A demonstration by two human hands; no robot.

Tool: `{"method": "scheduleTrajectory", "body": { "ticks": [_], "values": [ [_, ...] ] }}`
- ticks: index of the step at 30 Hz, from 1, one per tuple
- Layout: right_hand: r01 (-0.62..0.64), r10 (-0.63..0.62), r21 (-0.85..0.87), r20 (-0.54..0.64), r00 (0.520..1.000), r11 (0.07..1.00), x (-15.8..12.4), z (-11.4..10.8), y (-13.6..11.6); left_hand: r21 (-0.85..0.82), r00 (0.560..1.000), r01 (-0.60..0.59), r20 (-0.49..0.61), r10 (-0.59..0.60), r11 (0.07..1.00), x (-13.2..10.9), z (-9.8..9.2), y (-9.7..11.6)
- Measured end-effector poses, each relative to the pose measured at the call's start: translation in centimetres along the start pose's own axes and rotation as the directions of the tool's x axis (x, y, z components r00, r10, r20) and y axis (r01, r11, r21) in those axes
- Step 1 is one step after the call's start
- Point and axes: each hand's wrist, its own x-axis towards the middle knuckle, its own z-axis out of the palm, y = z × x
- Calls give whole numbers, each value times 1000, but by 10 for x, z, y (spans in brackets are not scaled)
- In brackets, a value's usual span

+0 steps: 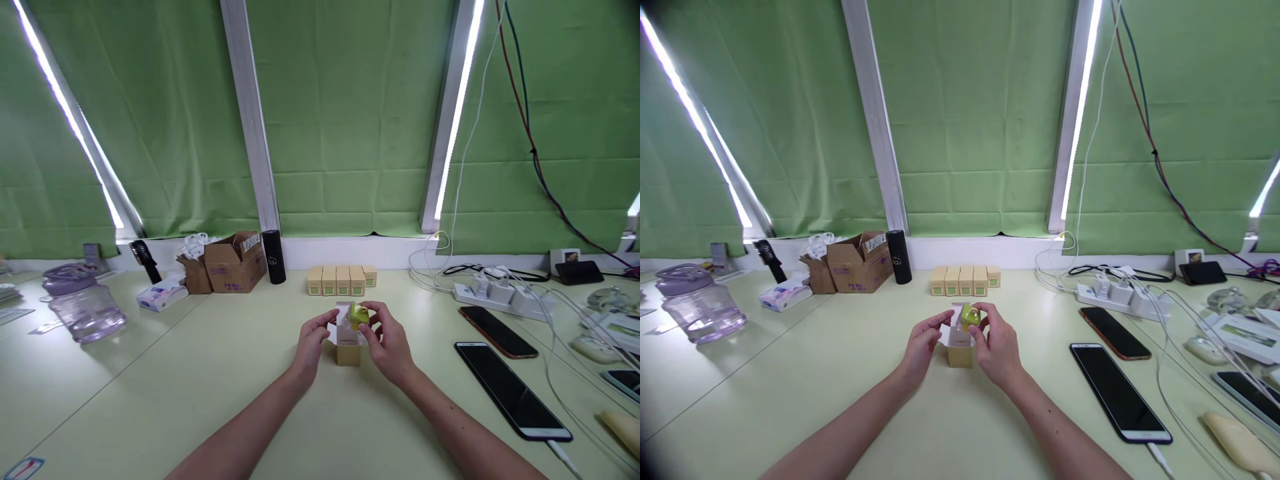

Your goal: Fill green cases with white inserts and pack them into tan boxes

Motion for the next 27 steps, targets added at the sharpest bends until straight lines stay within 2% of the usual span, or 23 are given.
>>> {"method": "scheduleTrajectory", "body": {
  "ticks": [4, 10, 20, 27],
  "values": [
    [30, -29, -11, 38, 999, 999, -2, -1, -4, -1, 1000, 2, -6, -2, 1000, 0, 1, -1],
    [138, -129, -94, 94, 987, 986, -4, -1, -6, -1, 1000, -17, 10, 17, 1000, 0, 1, -2],
    [161, -138, -166, 143, 980, 973, -7, 1, -8, 1, 1000, -27, -1, 27, 1000, 0, 0, -3],
    [186, -172, -191, 86, 981, 964, -4, 6, -7, -17, 1000, -15, 2, 15, 1000, 2, -1, -5]
  ]
}}
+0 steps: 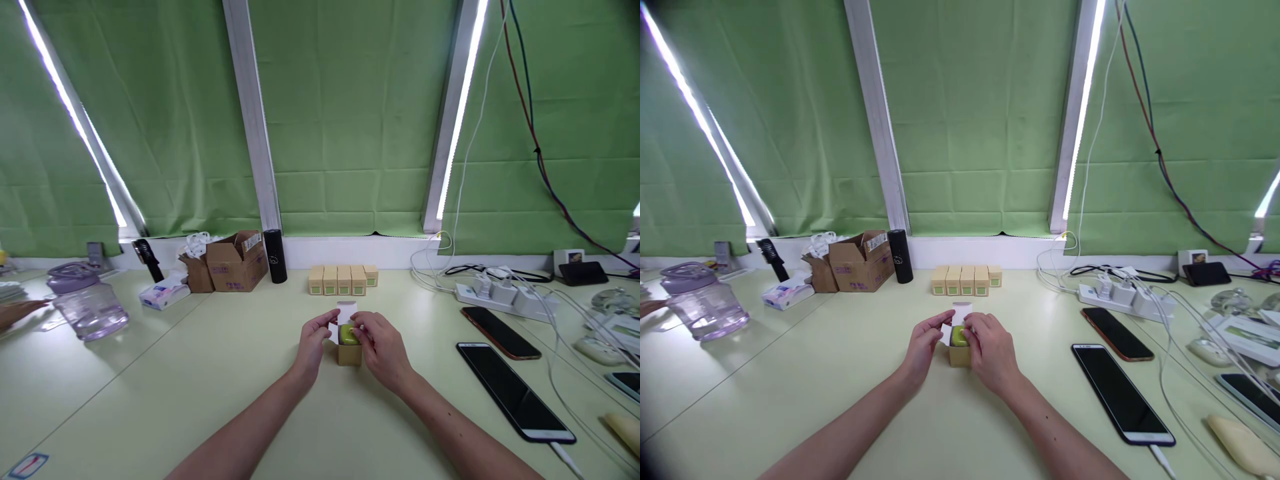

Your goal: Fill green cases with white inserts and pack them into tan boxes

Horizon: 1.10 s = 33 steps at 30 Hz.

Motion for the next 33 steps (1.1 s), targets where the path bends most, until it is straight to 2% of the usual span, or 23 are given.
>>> {"method": "scheduleTrajectory", "body": {
  "ticks": [5, 13, 23, 30, 33],
  "values": [
    [-37, 38, 46, -28, 999, 998, -1, 5, 1, -26, 1000, 6, 3, -5, 1000, -1, 2, 2],
    [-119, 135, 233, -57, 989, 965, 0, 13, 7, -31, 1000, 3, -13, -4, 1000, -4, 5, 8],
    [-128, 157, 255, -94, 983, 958, 0, 12, 3, -39, 1000, 2, -14, -2, 999, -4, 4, 7],
    [-193, 263, 294, -218, 940, 936, 5, 6, 16, -85, 1000, 27, 8, -27, 996, -4, 5, 7],
    [-258, 331, 297, -229, 916, 919, 5, 6, 24, -92, 1000, 30, 10, -29, 995, -4, 6, 7]
  ]
}}
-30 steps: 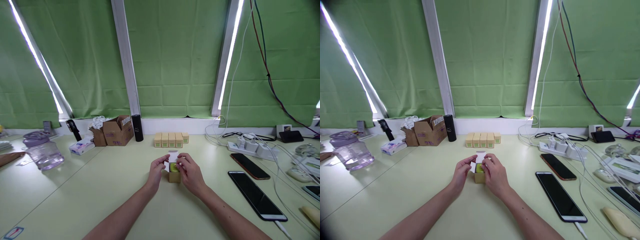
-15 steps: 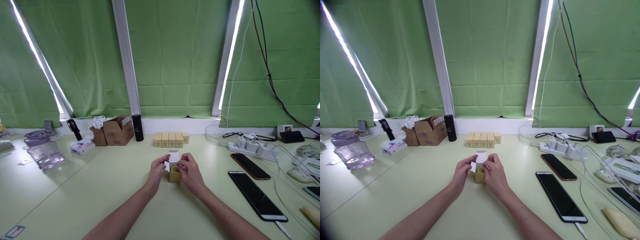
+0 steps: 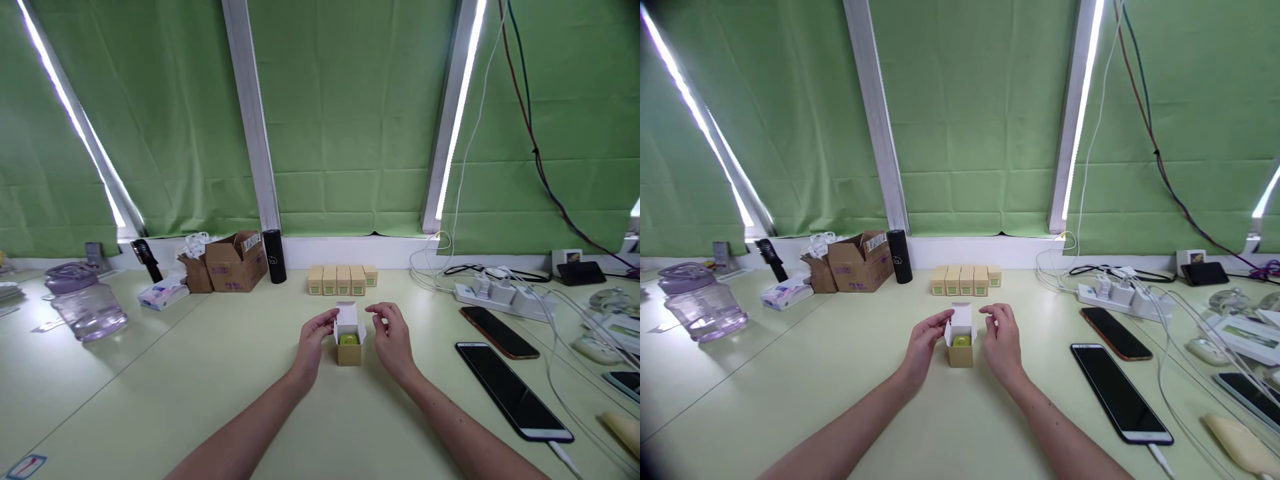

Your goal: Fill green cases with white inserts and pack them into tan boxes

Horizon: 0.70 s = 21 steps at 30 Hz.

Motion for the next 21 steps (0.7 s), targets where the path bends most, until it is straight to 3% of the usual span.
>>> {"method": "scheduleTrajectory", "body": {
  "ticks": [7, 21],
  "values": [
    [-164, 165, 45, -12, 986, 985, 1, 3, 8, 11, 1000, -28, 2, 28, 1000, -3, 4, 3],
    [-213, 209, 131, 41, 977, 968, -2, 7, 9, 70, 999, -17, 37, 15, 997, -5, 6, -1]
  ]
}}
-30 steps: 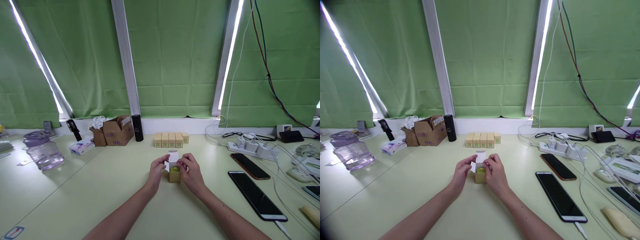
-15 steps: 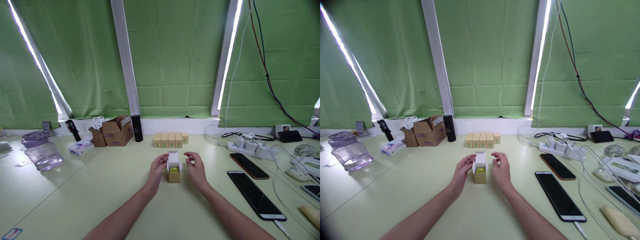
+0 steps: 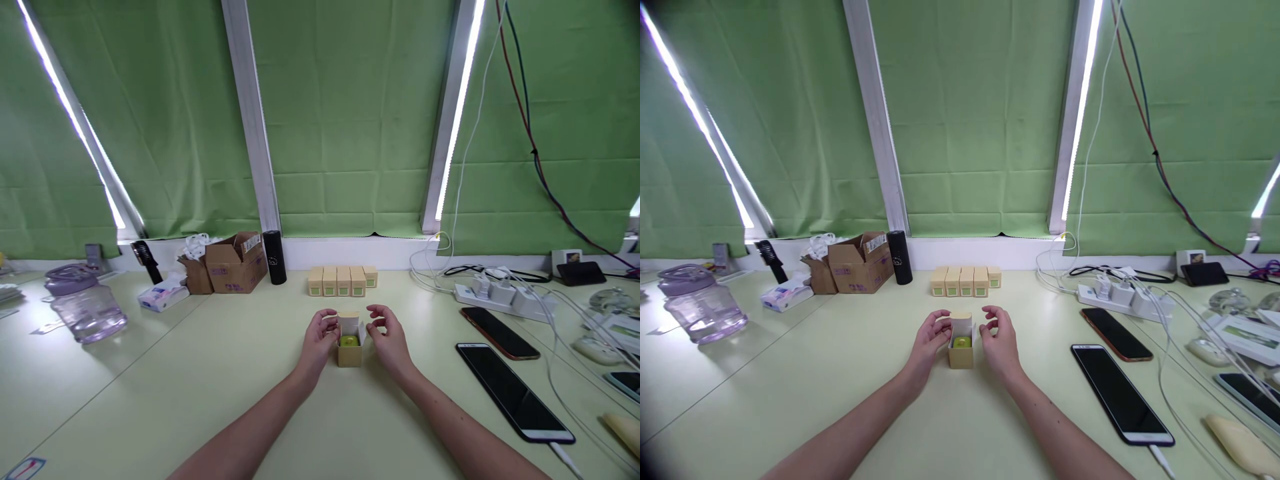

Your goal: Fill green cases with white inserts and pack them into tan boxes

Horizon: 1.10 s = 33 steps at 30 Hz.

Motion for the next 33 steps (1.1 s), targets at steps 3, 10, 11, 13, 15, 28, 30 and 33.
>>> {"method": "scheduleTrajectory", "body": {
  "ticks": [3, 10, 11, 13, 15, 28, 30, 33],
  "values": [
    [9, -9, 22, 19, 1000, 1000, -1, 1, -1, -7, 1000, 17, 13, -16, 1000, 0, 0, -3],
    [5, -8, 58, 63, 998, 998, -4, 2, -3, -29, 997, 57, 56, -55, 998, -1, 0, -6],
    [0, -5, 62, 72, 997, 998, -5, 2, -3, -32, 996, 60, 61, -58, 998, -1, 0, -7],
    [-2, -5, 70, 91, 996, 998, -5, 3, -3, -31, 996, 53, 68, -51, 998, -1, 0, -8],
    [0, -8, 77, 106, 994, 997, -6, 3, -4, -7, 998, 18, 59, -17, 1000, 0, -1, -10],
    [26, -33, 66, 102, 994, 997, -7, 3, -7, 191, 990, -140, 28, 137, 972, 4, -3, -11],
    [26, -31, 55, 108, 994, 998, -8, 3, -9, 188, 991, -131, 30, 128, 973, 4, -3, -11],
    [24, -29, 48, 118, 993, 999, -10, 4, -11, 171, 992, -126, 39, 121, 977, 4, -3, -11]
  ]
}}
